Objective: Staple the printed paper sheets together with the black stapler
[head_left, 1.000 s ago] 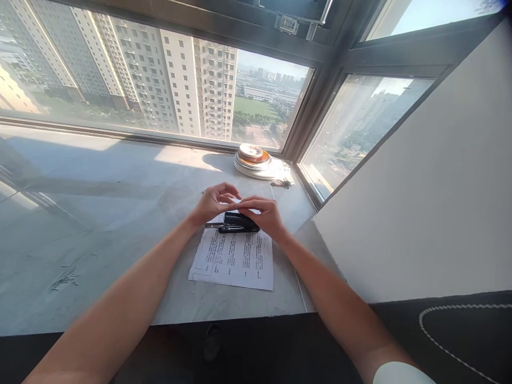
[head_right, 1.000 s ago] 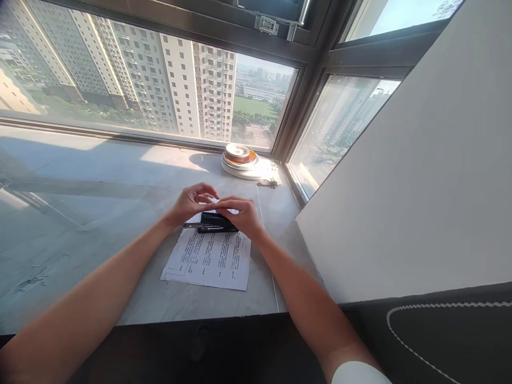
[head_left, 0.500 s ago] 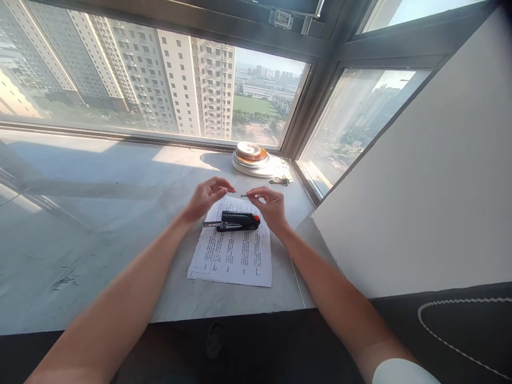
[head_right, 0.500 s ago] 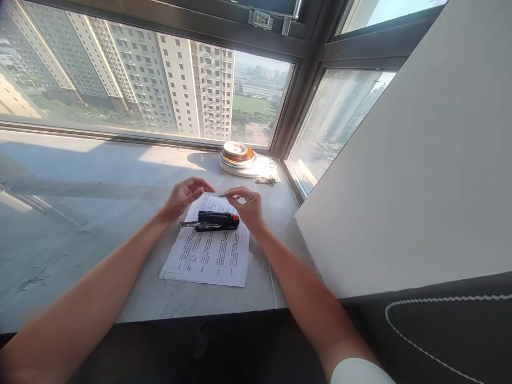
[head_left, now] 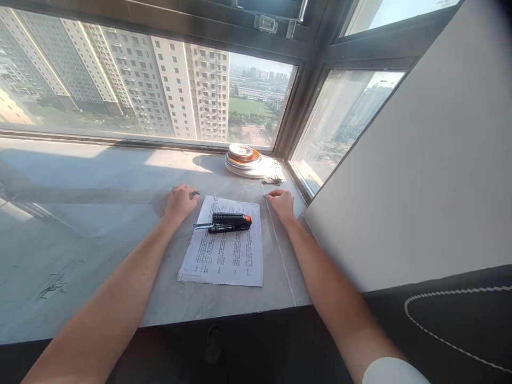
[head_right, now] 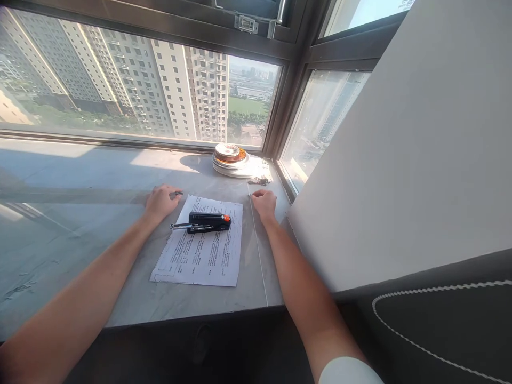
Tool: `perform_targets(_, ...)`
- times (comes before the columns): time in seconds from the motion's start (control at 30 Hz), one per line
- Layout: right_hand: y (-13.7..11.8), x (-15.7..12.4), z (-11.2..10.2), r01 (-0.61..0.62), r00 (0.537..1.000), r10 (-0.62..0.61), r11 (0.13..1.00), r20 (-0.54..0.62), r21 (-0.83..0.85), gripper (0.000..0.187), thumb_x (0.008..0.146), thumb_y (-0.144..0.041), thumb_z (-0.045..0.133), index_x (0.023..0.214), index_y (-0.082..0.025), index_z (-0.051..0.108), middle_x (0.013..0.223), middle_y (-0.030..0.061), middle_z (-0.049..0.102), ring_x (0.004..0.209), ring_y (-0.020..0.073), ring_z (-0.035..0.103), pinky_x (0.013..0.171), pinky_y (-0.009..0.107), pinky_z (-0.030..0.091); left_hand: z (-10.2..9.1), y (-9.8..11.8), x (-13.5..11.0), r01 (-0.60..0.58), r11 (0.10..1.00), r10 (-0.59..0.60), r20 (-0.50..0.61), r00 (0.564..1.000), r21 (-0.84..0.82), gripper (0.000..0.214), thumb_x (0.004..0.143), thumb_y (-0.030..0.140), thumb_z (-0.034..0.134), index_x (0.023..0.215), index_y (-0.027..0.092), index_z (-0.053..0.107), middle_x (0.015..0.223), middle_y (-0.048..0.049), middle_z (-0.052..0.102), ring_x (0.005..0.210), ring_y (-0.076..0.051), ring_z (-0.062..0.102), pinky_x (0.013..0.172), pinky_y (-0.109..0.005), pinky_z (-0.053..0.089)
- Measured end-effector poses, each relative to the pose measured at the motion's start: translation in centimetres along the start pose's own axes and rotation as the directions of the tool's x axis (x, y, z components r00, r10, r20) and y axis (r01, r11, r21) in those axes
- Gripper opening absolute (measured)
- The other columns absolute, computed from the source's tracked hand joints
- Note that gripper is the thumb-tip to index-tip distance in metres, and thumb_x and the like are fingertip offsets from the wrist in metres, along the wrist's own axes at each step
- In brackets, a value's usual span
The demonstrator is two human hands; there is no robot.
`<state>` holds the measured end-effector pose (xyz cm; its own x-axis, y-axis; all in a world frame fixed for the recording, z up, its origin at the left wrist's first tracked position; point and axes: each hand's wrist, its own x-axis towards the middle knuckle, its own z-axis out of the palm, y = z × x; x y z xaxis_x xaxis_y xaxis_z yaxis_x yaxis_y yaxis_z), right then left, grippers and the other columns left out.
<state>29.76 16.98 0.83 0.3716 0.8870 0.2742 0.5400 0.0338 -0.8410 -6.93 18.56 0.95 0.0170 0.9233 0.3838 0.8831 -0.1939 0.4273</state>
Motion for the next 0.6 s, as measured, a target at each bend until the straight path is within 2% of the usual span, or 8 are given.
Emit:
perform_targets(0.1, -1.9, -0.8, 0.1, 0.186, 0.982, -0.185, 0.982, -0.03, 0.017, 0.016, 0.081, -0.036, 0.072, 0.084, -0.022, 0.076, 0.097, 0.0093, 0.075, 0.091, 0.0261, 0.064, 0.088, 0.044, 0.053, -0.1, 0.0, 0.1, -0.004, 1.0, 0.004, -0.004, 1.0, -0.023, 0.017, 0.085, 0.029, 0.065, 0.095, 0.022, 0.077, 0.105, -0.0127, 0.074, 0.104, -0.037, 0.064, 0.096, -0.049, 0.048)
perform_targets(0.17, -3.8, -2.0, 0.1, 0.359, 0.928, -0.367, 0.927, 0.064, 0.111, 0.024, 0.092, -0.044, 0.066, 0.093, -0.022, 0.076, 0.103, 0.0088, 0.073, 0.091, 0.0239, 0.063, 0.087, 0.042, 0.053, -0.1, 0.1, 0.3, 0.01, 0.998, -0.011, -0.01, 1.0, -0.063, 0.012, 0.084, 0.028, 0.065, 0.091, 0.021, 0.072, 0.1, -0.0127, 0.074, 0.096, -0.034, 0.066, 0.092, -0.046, 0.049)
perform_targets(0.23, -5.7, -3.6, 0.2, 0.499, 0.789, -0.553, 0.83, 0.267, 0.248, 0.029, 0.098, -0.049, 0.062, 0.104, -0.025, 0.077, 0.109, 0.0078, 0.073, 0.096, 0.0228, 0.064, 0.085, 0.037, 0.054, -0.2, 0.4, 0.4, 0.009, 0.989, -0.013, -0.03, 0.999, -0.146, 0.01, 0.087, 0.027, 0.063, 0.093, 0.02, 0.067, 0.097, -0.0119, 0.073, 0.09, -0.031, 0.067, 0.087, -0.042, 0.049)
perform_targets(0.33, -7.4, -5.8, 0.9, 0.598, 0.469, -0.694, 0.705, 0.546, 0.382, 0.046, 0.089, -0.05, 0.076, 0.129, -0.028, 0.07, 0.12, 0.0068, 0.071, 0.108, 0.0241, 0.065, 0.091, 0.036, 0.054, -0.1, 1.2, 0.4, -0.044, 0.953, 0.021, -0.082, 0.996, -0.301, 0.014, 0.094, 0.029, 0.054, 0.105, 0.021, 0.059, 0.089, -0.008, 0.072, 0.08, -0.026, 0.066, 0.077, -0.036, 0.049)
perform_targets(0.37, -7.7, -6.3, 1.3, 0.614, 0.4, -0.695, 0.687, 0.598, 0.387, 0.051, 0.087, -0.048, 0.079, 0.133, -0.028, 0.068, 0.119, 0.0064, 0.072, 0.107, 0.0243, 0.066, 0.093, 0.036, 0.053, 0.0, 1.4, 0.4, -0.074, 0.941, 0.044, -0.096, 0.994, -0.332, 0.016, 0.095, 0.029, 0.051, 0.108, 0.021, 0.057, 0.086, -0.0065, 0.071, 0.077, -0.025, 0.065, 0.076, -0.035, 0.048)
perform_targets(0.4, -7.7, -6.7, 1.6, 0.626, 0.369, -0.687, 0.681, 0.626, 0.379, 0.051, 0.087, -0.044, 0.08, 0.134, -0.028, 0.067, 0.116, 0.0059, 0.073, 0.104, 0.0241, 0.068, 0.092, 0.035, 0.053, 0.0, 1.7, 0.4, -0.104, 0.931, 0.071, -0.104, 0.992, -0.35, 0.018, 0.097, 0.029, 0.049, 0.11, 0.021, 0.056, 0.084, -0.0054, 0.069, 0.075, -0.024, 0.064, 0.075, -0.035, 0.047)
perform_targets(0.47, -7.4, -6.9, 2.1, 0.634, 0.39, -0.671, 0.693, 0.631, 0.344, 0.044, 0.089, -0.037, 0.077, 0.131, -0.026, 0.067, 0.111, 0.0052, 0.075, 0.098, 0.0229, 0.07, 0.09, 0.034, 0.053, 0.0, 2.2, 0.2, -0.15, 0.92, 0.122, -0.101, 0.987, -0.361, 0.02, 0.098, 0.03, 0.044, 0.111, 0.021, 0.057, 0.08, -0.0039, 0.064, 0.073, -0.023, 0.06, 0.074, -0.035, 0.046)
perform_targets(0.6, -6.4, -6.3, 2.2, 0.619, 0.511, -0.658, 0.728, 0.553, 0.293, 0.037, 0.088, -0.029, 0.076, 0.123, -0.022, 0.069, 0.106, 0.0064, 0.075, 0.093, 0.0221, 0.07, 0.086, 0.034, 0.053, -0.5, 3.1, -0.2, -0.133, 0.911, 0.133, -0.028, 0.991, -0.389, 0.027, 0.101, 0.032, 0.038, 0.109, 0.021, 0.06, 0.069, 0.0001, 0.052, 0.061, -0.02, 0.05, 0.066, -0.033, 0.042)
